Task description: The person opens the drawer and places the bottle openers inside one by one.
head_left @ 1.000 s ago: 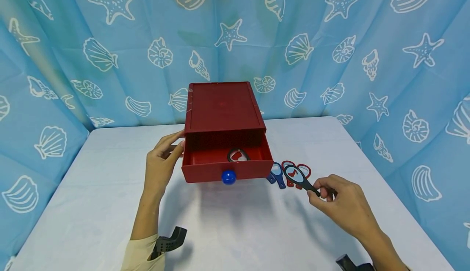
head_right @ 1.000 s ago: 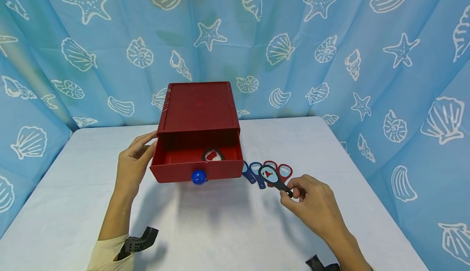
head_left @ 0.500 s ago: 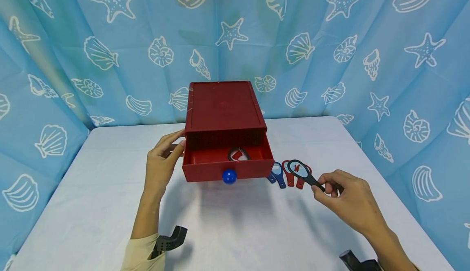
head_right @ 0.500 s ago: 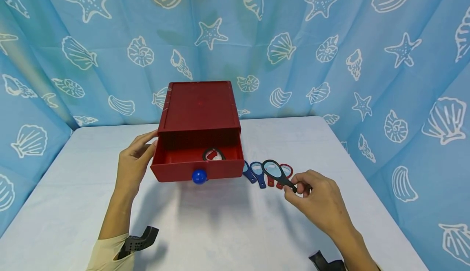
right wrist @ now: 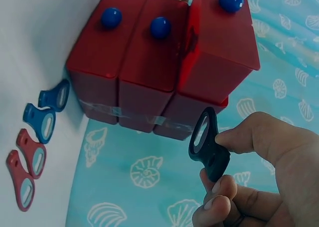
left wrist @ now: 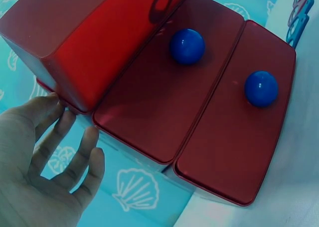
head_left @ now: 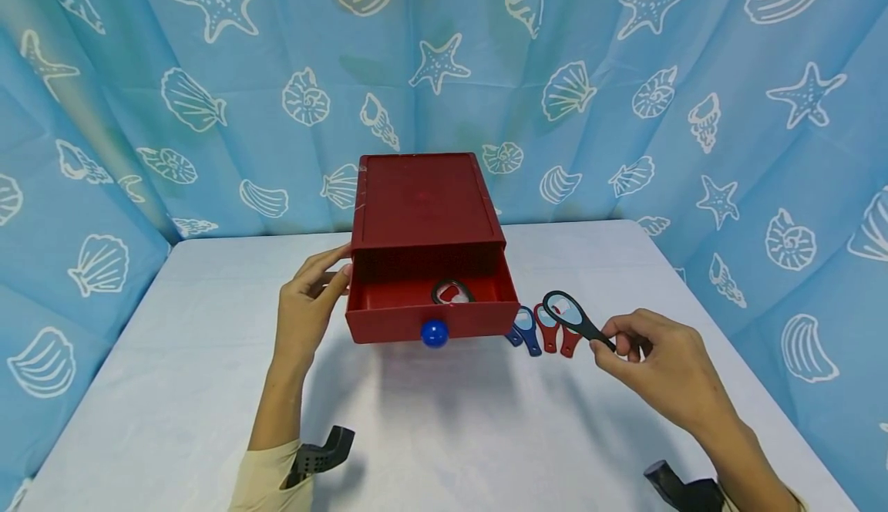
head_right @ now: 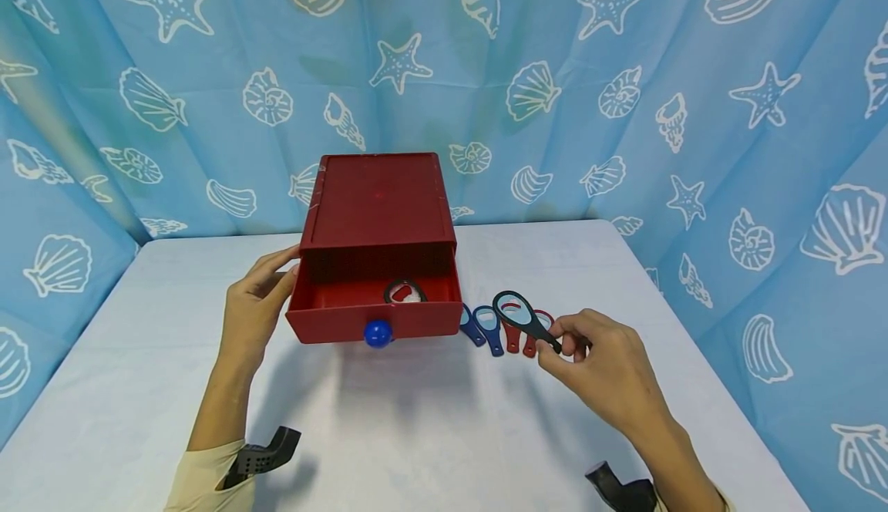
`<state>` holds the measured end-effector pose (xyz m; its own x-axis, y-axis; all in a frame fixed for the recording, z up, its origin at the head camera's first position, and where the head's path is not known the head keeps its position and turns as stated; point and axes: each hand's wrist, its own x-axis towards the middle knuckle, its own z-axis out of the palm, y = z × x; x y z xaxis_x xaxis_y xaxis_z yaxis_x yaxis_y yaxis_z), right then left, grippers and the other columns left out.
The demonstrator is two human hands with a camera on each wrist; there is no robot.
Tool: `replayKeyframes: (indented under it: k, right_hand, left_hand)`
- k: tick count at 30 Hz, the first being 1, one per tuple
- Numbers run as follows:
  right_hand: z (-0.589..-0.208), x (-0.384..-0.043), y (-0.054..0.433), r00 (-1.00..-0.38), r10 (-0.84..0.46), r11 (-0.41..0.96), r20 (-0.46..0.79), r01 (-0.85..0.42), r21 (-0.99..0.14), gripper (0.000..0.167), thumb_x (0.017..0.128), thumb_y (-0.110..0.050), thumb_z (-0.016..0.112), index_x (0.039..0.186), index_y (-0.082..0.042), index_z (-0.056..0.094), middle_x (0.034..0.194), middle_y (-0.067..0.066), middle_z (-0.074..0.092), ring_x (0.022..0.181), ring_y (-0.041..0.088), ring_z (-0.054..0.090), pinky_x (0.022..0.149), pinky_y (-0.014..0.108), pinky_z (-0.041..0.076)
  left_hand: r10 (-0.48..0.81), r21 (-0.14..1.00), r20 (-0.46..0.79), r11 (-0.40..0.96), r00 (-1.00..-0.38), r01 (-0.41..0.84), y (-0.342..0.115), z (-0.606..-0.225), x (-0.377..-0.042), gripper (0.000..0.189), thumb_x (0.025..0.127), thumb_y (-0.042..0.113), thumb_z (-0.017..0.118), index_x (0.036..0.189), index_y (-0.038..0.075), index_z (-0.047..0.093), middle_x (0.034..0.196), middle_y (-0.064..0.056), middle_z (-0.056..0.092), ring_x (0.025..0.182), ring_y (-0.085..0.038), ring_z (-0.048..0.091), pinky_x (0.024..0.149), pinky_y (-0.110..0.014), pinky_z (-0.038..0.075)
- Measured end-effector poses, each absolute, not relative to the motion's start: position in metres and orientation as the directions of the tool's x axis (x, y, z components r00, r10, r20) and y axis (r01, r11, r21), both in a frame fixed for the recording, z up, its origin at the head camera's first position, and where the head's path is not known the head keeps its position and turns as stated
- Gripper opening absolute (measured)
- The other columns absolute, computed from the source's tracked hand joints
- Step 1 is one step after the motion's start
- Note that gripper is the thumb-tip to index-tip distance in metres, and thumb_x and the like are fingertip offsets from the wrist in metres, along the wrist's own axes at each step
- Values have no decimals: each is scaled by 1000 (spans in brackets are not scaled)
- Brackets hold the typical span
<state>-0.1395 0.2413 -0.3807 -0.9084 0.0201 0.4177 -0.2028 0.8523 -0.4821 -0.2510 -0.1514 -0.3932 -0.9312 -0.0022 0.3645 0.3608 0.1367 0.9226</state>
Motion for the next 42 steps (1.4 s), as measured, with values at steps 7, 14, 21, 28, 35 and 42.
replayKeyframes:
  k: [7,14,21,28,35,42]
  right_hand:
    - [-375,-141,243,-905,17,843,424,-215,-493,15,79,-15,85,84,-14,71,70,-7,54,66,11,49,50,20,36]
    - [-367,-143,247,-903,25,833,430,-219,-508,14,81,-15,83,84,-15,69,71,-6,55,65,10,47,51,22,36]
    - [-363,-144,246,-898,10,831,440,-237,-503,15,80,-16,84,83,-17,69,70,-7,54,65,9,47,51,22,35]
    - [-358,-146,248,-888,6,822,460,-258,-508,16,79,-14,85,86,-12,71,71,-6,55,66,11,48,51,20,35]
    - [-355,-147,245,-888,2,817,461,-264,-513,16,78,-13,86,85,-13,72,71,-6,55,65,11,49,51,20,36]
    - [-350,-148,240,-887,-1,815,463,-269,-513,15,78,-13,85,85,-13,71,70,-6,55,66,11,48,52,21,36]
  left_hand:
    - [-5,921,360,158,-933,355,-151,-393,-252,37,100,16,63,136,7,63,134,-5,60,96,-13,65,86,-20,54]
    - [-6,921,359,162,-933,353,-152,-394,-252,37,100,16,63,136,8,63,134,-4,60,97,-13,65,86,-21,54]
    - [0,919,370,147,-929,366,-152,-392,-252,37,100,14,63,136,6,63,133,-6,60,96,-12,65,85,-21,55]
    - [-2,920,370,141,-929,366,-152,-393,-252,36,99,13,63,135,6,63,133,-6,60,95,-12,65,85,-21,55]
    - [-3,924,355,153,-935,351,-152,-393,-252,37,100,15,63,136,7,62,134,-5,59,96,-12,65,85,-20,54]
    - [-2,923,351,169,-936,346,-152,-391,-250,37,100,16,63,136,8,63,134,-5,59,97,-12,66,86,-21,54]
